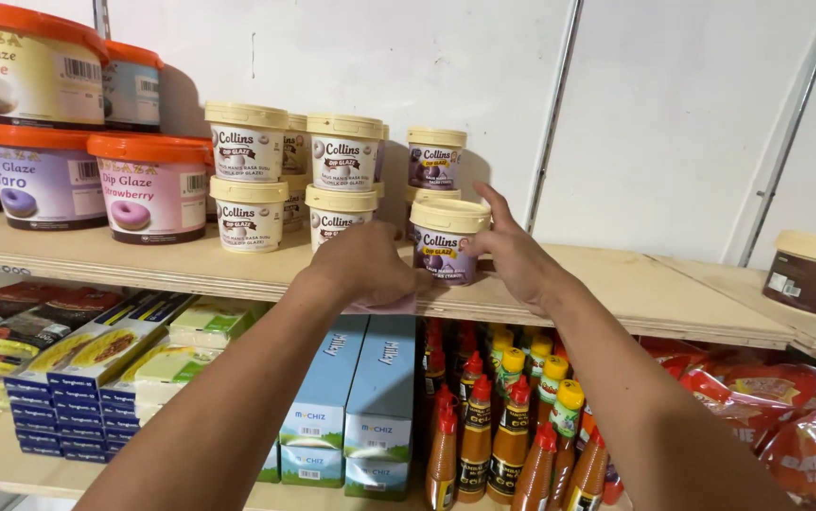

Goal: Cleaning product containers with a cloth and organizing them on the shelves of a grocery store.

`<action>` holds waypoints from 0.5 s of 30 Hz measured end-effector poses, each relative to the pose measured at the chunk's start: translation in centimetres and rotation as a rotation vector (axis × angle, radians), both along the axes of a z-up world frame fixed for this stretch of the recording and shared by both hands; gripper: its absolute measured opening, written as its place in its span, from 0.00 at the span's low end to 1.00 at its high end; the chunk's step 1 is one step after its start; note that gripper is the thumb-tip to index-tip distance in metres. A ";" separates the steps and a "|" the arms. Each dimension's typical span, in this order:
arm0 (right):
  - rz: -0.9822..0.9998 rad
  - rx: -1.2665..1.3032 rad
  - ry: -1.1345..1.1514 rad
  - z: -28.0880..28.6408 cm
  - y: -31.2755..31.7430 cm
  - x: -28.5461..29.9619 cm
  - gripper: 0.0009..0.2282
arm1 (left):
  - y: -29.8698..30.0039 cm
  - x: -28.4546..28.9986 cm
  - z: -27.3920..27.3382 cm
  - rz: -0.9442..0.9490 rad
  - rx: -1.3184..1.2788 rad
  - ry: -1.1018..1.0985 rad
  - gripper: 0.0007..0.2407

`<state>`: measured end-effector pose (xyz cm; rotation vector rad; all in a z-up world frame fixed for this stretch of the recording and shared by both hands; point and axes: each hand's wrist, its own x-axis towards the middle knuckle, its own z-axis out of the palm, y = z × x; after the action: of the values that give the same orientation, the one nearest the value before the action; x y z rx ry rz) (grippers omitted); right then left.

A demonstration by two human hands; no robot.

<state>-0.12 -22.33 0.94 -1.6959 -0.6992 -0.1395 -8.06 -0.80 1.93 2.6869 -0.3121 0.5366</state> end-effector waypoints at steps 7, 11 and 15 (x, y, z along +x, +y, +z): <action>-0.362 -0.282 -0.155 0.3 2.5 -1.5 0.48 | 0.3 2.0 -0.4 -0.074 -0.050 0.015 0.30; -0.436 -0.297 -0.047 0.7 2.9 -1.1 0.53 | 0.4 3.5 -0.6 -0.011 -0.110 0.030 0.23; -0.389 -0.374 -0.104 0.0 2.2 1.1 0.54 | 0.7 4.3 -0.9 -0.061 -0.191 -0.020 0.18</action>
<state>0.98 -20.15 0.97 -2.1871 -0.4821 -0.3920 -3.78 -0.14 1.01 2.4812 -0.3302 0.5458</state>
